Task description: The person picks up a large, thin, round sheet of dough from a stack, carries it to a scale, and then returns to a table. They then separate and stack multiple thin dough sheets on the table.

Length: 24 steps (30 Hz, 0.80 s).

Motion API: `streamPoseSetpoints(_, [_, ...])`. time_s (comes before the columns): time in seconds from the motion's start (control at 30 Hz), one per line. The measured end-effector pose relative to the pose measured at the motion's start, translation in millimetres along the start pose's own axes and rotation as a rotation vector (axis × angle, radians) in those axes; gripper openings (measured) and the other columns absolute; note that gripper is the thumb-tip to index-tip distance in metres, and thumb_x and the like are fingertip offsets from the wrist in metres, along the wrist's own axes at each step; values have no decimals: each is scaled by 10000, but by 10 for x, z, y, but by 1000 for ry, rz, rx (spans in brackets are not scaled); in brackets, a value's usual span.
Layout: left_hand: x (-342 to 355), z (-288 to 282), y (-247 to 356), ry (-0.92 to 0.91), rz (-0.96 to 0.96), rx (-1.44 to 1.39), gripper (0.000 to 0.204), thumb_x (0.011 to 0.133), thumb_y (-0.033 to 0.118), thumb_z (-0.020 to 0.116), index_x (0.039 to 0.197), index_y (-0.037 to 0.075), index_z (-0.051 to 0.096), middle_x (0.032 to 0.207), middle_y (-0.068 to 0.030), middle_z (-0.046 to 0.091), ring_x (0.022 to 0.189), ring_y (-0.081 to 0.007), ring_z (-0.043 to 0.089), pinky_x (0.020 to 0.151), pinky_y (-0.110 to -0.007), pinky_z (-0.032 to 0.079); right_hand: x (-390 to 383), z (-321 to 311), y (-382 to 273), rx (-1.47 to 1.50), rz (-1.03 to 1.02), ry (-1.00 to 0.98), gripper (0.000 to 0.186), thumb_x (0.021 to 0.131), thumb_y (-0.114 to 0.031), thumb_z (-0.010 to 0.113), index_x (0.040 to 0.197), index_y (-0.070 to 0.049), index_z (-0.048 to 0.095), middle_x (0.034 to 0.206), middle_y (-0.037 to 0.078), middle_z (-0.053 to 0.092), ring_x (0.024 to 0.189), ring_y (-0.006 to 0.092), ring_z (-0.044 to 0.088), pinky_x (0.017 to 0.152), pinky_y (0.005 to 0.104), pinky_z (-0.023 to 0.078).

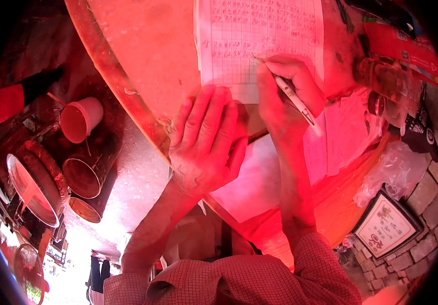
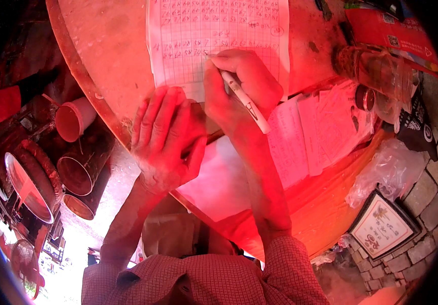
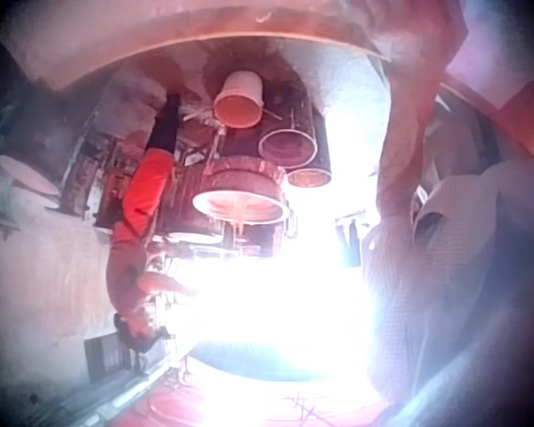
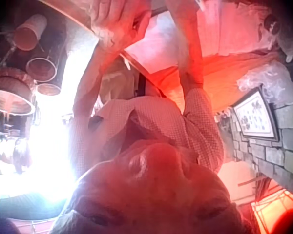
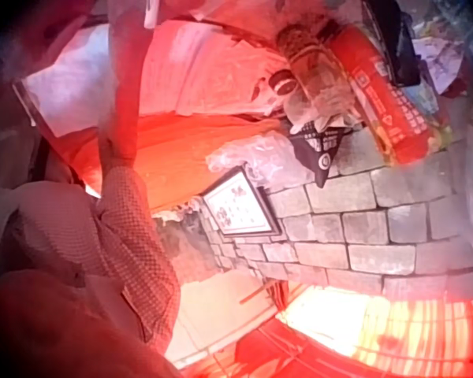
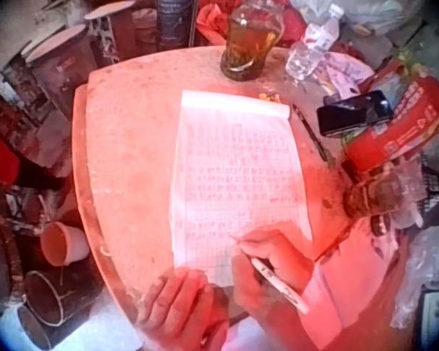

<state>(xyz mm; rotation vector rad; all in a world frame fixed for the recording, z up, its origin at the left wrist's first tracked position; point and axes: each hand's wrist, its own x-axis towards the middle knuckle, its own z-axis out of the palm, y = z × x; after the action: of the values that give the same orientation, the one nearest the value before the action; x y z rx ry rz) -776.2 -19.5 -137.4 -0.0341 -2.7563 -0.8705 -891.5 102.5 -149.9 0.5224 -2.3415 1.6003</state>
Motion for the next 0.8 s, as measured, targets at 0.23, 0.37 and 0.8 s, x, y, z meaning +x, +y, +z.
streamPoseSetpoints(0.23, [3, 14, -1, 13, 9, 13, 521, 762, 227, 679, 1204, -40, 618, 1323, -193, 555, 1257, -359, 514, 1098, -487, 326, 27, 28, 2, -46, 3, 28, 119, 779, 100, 671, 858, 26, 621, 823, 95, 679, 640, 59, 565, 570, 204, 474])
streamPoseSetpoints(0.37, [2, 11, -6, 5, 3, 5, 517, 764, 227, 678, 1202, -41, 618, 1324, -196, 554, 1258, -362, 513, 1100, -488, 324, 28, 8, -19, -64, -12, 0, 113, 776, 101, 667, 839, 25, 612, 814, 98, 675, 630, 66, 567, 561, 206, 472])
streamPoseSetpoints(0.8, [-5, 14, -26, 56, 13, -19, 463, 755, 203, 666, 1157, -26, 641, 1284, -184, 581, 1230, -352, 537, 1081, -480, 347, -1, 27, -38, -58, 10, 17, 98, 801, 78, 673, 849, 15, 614, 815, 75, 670, 646, 57, 555, 573, 200, 466])
